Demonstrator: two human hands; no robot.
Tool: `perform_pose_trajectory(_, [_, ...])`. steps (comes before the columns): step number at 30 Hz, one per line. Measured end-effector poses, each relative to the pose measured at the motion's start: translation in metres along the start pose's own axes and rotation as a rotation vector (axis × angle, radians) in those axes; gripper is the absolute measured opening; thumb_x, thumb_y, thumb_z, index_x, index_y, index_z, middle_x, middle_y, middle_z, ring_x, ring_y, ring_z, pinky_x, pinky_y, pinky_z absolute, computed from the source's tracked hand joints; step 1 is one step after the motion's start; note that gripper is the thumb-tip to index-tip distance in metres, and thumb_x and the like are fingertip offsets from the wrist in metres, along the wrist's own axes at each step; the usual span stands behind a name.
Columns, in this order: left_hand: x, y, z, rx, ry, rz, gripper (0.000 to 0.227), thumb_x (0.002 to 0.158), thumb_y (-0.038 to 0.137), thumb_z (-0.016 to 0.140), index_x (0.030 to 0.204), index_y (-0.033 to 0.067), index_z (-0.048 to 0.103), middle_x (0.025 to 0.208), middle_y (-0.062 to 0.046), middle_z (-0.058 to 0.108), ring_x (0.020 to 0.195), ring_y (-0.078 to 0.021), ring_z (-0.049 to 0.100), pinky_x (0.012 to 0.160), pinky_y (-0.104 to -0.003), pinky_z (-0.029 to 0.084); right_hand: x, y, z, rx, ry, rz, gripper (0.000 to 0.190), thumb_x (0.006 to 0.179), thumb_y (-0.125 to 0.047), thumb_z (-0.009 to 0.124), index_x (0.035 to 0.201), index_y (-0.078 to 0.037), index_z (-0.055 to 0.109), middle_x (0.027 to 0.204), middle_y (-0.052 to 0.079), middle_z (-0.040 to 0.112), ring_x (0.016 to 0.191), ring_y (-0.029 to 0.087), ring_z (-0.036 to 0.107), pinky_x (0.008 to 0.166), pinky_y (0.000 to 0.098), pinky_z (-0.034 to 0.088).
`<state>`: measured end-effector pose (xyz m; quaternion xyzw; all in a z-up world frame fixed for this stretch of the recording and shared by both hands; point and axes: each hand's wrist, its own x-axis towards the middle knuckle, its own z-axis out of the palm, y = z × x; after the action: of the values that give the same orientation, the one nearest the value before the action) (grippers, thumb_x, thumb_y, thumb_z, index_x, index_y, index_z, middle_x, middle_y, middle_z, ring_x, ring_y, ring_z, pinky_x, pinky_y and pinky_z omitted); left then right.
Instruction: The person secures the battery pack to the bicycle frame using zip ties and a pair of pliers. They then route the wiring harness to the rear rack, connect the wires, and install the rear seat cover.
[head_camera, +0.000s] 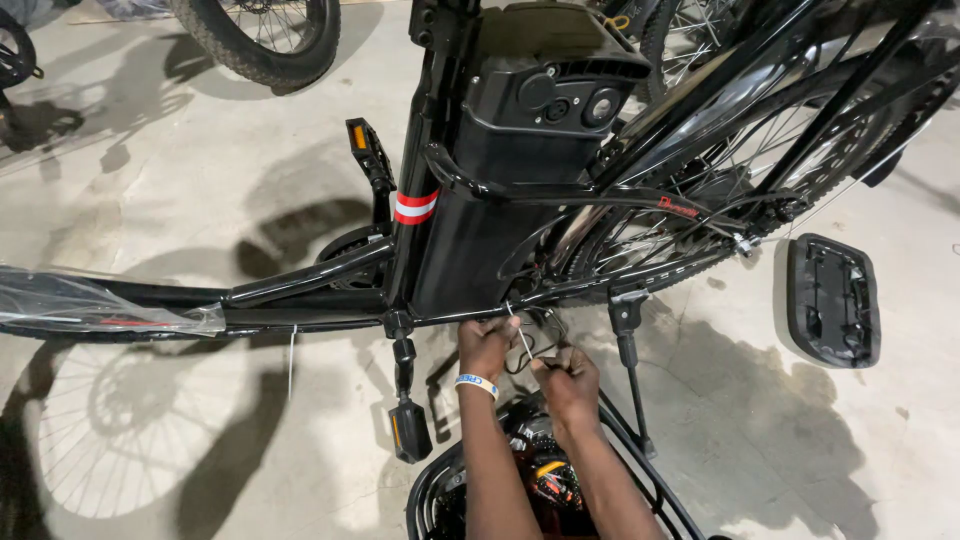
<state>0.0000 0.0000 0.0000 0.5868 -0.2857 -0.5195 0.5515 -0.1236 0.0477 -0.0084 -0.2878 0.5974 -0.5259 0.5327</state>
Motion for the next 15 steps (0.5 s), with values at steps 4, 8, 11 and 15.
perform_pose_trajectory(4, [0.01, -0.012, 0.002, -0.019, 0.025, 0.017, 0.009, 0.076, 0.012, 0.076, 0.069, 0.0095, 0.072, 0.056, -0.001, 0.062, 0.052, -0.0088, 0.059, 0.058, -0.02, 0.045, 0.003, -0.031, -0.003, -0.346, -0.223, -0.04, 0.028, 0.091, -0.018, 0.069, 0.107, -0.008, 0.048, 0.095, 0.017, 0.061, 0.076, 0.027, 0.058, 0.059, 0.0453, 0.047])
perform_pose_trajectory(8, [0.002, -0.003, 0.002, -0.021, 0.026, 0.029, 0.005, 0.076, 0.008, 0.073, 0.072, 0.0049, 0.073, 0.056, -0.006, 0.061, 0.05, -0.0148, 0.058, 0.053, -0.025, 0.046, 0.015, -0.047, 0.013, -0.261, -0.359, 0.027, 0.046, 0.091, -0.03, 0.066, 0.122, -0.001, 0.05, 0.105, 0.023, 0.063, 0.09, 0.034, 0.067, 0.077, 0.0516, 0.057])
perform_pose_trajectory(11, [-0.007, 0.002, 0.009, -0.076, 0.039, 0.032, 0.008, 0.076, 0.002, 0.065, 0.07, 0.0033, 0.07, 0.051, -0.011, 0.057, 0.042, -0.0212, 0.057, 0.044, -0.031, 0.047, 0.035, -0.033, 0.016, -0.113, -0.435, 0.015, 0.04, 0.096, -0.018, 0.06, 0.123, 0.009, 0.049, 0.096, 0.025, 0.062, 0.075, 0.031, 0.068, 0.067, 0.0455, 0.06])
perform_pose_trajectory(15, [-0.007, -0.005, 0.005, -0.127, 0.022, 0.076, 0.015, 0.079, 0.0, 0.065, 0.091, -0.0017, 0.073, 0.077, -0.014, 0.068, 0.072, -0.0205, 0.063, 0.071, -0.034, 0.053, 0.034, -0.037, 0.017, -0.152, -0.445, -0.076, 0.025, 0.097, -0.008, 0.055, 0.118, 0.007, 0.058, 0.07, 0.019, 0.062, 0.049, 0.019, 0.057, 0.045, 0.0332, 0.047])
